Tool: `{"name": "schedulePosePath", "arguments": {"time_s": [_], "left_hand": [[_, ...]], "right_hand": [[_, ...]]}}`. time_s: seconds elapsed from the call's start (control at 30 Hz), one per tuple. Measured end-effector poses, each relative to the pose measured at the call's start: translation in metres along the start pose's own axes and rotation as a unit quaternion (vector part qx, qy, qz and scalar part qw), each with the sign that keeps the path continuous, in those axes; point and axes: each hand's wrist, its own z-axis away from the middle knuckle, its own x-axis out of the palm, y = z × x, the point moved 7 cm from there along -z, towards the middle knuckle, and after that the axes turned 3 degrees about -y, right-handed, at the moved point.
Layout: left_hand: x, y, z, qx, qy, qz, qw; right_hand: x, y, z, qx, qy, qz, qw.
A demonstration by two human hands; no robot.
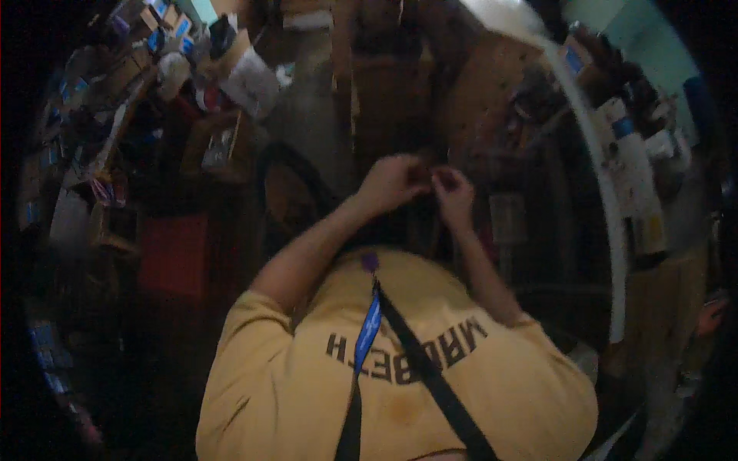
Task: Threading laces through the eyelets of leather shoes in a shoe manufacturing environment.
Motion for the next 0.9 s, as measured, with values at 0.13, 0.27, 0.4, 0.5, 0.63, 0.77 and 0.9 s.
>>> {"name": "schedulePosePath", "arguments": {"time_s": [0.13, 0.27, 0.4, 0.5, 0.63, 0.77, 0.9], "left_hand": [[0.001, -0.003, -0.002, -0.009, -0.01, 0.031, 0.999], [0.003, -0.007, 0.002, -0.003, -0.009, 0.03, 1.0], [0.012, -0.015, -0.002, -0.023, -0.046, 0.057, 0.997], [0.016, -0.013, -0.003, -0.036, -0.039, 0.089, 0.995], [0.013, -0.008, -0.005, -0.035, -0.043, 0.051, 0.997], [0.01, -0.008, -0.008, -0.002, -0.038, 0.033, 0.999], [0.01, -0.01, -0.011, -0.031, -0.07, 0.063, 0.995]], "right_hand": [[-0.005, -0.009, -0.001, 0.058, -0.025, -0.031, 0.998], [-0.011, -0.004, 0.0, -0.026, -0.045, -0.033, 0.998], [-0.018, -0.01, 0.004, 0.024, -0.076, -0.092, 0.992], [-0.02, -0.004, 0.002, 0.052, -0.085, -0.107, 0.989], [-0.018, 0.003, -0.003, 0.037, -0.087, -0.052, 0.994], [-0.016, 0.0, -0.007, 0.007, -0.075, -0.061, 0.995], [-0.02, -0.007, -0.01, 0.014, -0.06, -0.037, 0.997]]}}
